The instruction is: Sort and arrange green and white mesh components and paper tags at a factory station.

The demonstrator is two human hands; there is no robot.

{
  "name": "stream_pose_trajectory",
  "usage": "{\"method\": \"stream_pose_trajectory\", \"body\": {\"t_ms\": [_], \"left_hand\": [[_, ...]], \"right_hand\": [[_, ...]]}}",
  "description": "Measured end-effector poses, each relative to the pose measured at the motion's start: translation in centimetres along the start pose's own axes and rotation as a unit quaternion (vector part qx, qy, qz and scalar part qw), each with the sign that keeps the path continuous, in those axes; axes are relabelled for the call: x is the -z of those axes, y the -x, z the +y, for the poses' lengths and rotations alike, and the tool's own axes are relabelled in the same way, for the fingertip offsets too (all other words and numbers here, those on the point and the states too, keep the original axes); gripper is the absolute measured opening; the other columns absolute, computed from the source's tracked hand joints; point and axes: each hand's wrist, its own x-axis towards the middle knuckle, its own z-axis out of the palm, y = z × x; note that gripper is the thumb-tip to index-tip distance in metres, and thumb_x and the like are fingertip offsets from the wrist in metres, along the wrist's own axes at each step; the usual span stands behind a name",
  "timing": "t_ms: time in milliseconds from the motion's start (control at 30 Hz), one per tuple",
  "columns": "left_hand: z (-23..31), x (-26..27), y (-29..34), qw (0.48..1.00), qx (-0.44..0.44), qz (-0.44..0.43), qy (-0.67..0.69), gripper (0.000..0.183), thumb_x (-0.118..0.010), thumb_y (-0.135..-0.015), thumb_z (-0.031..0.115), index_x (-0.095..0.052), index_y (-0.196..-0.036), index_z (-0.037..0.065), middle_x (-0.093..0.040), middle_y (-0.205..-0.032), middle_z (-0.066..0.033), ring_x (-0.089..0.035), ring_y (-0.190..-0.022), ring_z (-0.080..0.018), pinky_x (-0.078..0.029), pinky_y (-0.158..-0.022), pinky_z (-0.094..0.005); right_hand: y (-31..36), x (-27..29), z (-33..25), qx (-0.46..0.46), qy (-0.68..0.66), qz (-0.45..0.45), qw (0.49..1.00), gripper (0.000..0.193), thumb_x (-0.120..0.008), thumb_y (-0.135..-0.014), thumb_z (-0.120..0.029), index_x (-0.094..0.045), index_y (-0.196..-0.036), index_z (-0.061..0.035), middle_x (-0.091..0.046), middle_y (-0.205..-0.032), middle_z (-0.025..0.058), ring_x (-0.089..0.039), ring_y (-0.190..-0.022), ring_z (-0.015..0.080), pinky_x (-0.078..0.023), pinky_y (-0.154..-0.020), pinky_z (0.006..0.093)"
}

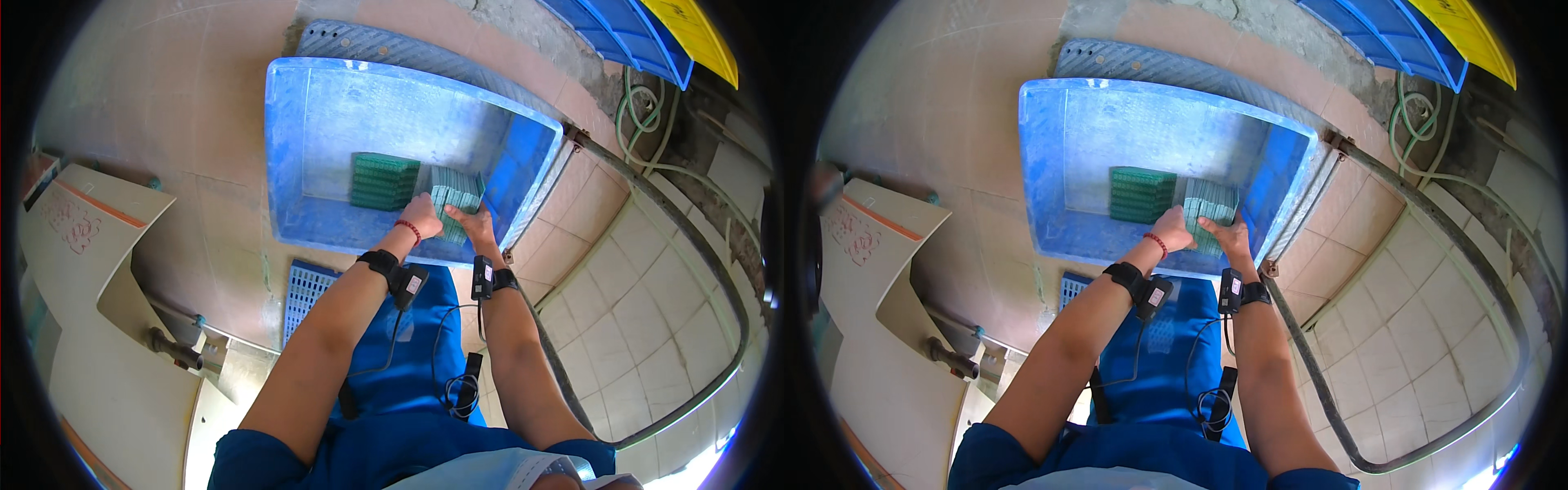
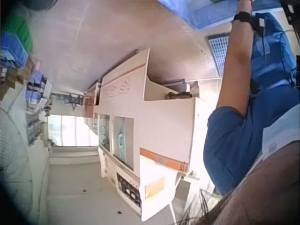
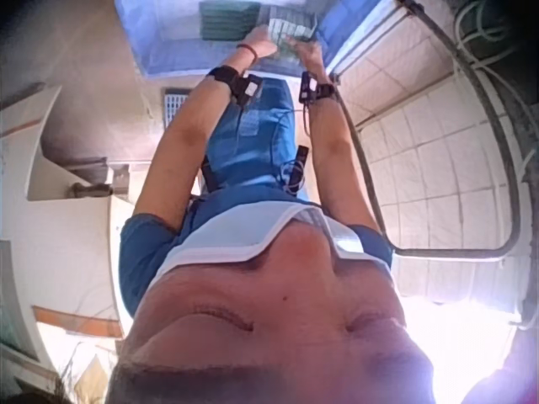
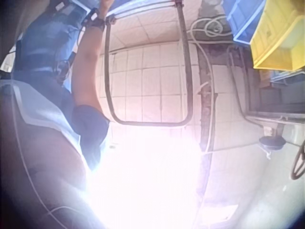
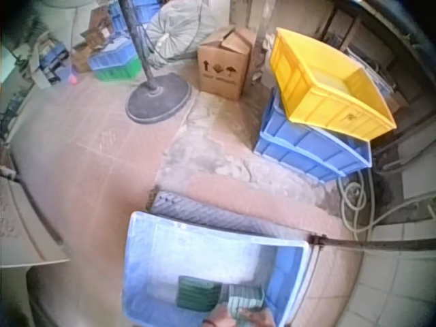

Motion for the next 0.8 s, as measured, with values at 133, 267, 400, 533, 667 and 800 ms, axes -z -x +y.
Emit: {"method": "stream_pose_trajectory", "body": {"t_ms": [133, 267, 400, 533, 667, 800], "left_hand": [[1.4, 3.0, 0.1, 0.993, 0.023, -0.116, 0.029, 0.054, -0.076, -0.058, 0.014, -0.054, -0.100, -0.010, -0.058, -0.105, -0.0276, -0.057, -0.102, -0.0375, -0.047, -0.086, -0.0382], [-3.9, 2.4, -1.3, 0.949, 0.038, -0.159, 0.269, 0.041, -0.062, -0.062, 0.000, -0.054, -0.102, -0.008, -0.058, -0.083, -0.0092, -0.054, -0.074, -0.0197, -0.043, -0.064, -0.0296], [-3.1, 2.4, -1.1, 0.914, 0.062, -0.201, 0.346, 0.055, -0.049, -0.063, -0.009, -0.051, -0.117, -0.010, -0.053, -0.078, -0.0041, -0.047, -0.068, -0.0149, -0.037, -0.057, -0.0268], [-2.8, 3.9, -1.4, 0.922, 0.059, -0.153, 0.350, 0.051, -0.052, -0.066, -0.006, -0.051, -0.117, -0.011, -0.063, -0.100, -0.0169, -0.060, -0.085, -0.0238, -0.046, -0.068, -0.0271], [-3.2, 6.5, -2.5, 0.924, 0.196, 0.321, 0.065, 0.052, -0.065, -0.065, 0.012, -0.050, -0.112, -0.008, -0.054, -0.112, -0.0260, -0.047, -0.110, -0.0404, -0.039, -0.096, -0.0431], [-6.7, 9.3, -3.3, 0.914, 0.300, 0.261, 0.076, 0.056, -0.064, -0.068, 0.011, -0.044, -0.117, -0.007, -0.052, -0.116, -0.0264, -0.046, -0.114, -0.0401, -0.038, -0.098, -0.0434]], "right_hand": [[1.1, -0.3, 0.0, 0.085, 0.144, 0.151, 0.974, 0.107, -0.087, -0.050, -0.045, -0.036, -0.128, 0.0081, -0.055, -0.112, 0.0243, -0.055, -0.104, 0.0330, -0.045, -0.087, 0.0399], [4.3, -4.3, -2.0, 0.109, 0.315, 0.224, 0.916, 0.129, -0.085, -0.046, -0.052, -0.014, -0.137, 0.0067, -0.042, -0.124, 0.0333, -0.045, -0.111, 0.0467, -0.039, -0.093, 0.0469], [4.9, -6.4, -3.9, 0.008, 0.351, 0.235, 0.906, 0.132, -0.084, -0.049, -0.047, -0.003, -0.141, 0.0019, -0.031, -0.135, 0.0283, -0.038, -0.121, 0.0419, -0.034, -0.098, 0.0465], [4.4, -7.6, -4.2, -0.044, 0.372, 0.262, 0.889, 0.130, -0.083, -0.052, -0.040, 0.002, -0.142, -0.0014, -0.026, -0.140, 0.0234, -0.031, -0.126, 0.0391, -0.029, -0.102, 0.0469], [4.1, -7.4, -3.8, -0.060, 0.377, 0.268, 0.885, 0.129, -0.083, -0.053, -0.038, 0.003, -0.142, -0.0040, -0.026, -0.139, 0.0247, -0.031, -0.125, 0.0408, -0.031, -0.101, 0.0497], [4.0, -7.7, -3.9, -0.065, 0.370, 0.263, 0.889, 0.129, -0.083, -0.053, -0.035, 0.004, -0.142, -0.0041, -0.025, -0.138, 0.0235, -0.032, -0.124, 0.0404, -0.032, -0.100, 0.0504]]}}
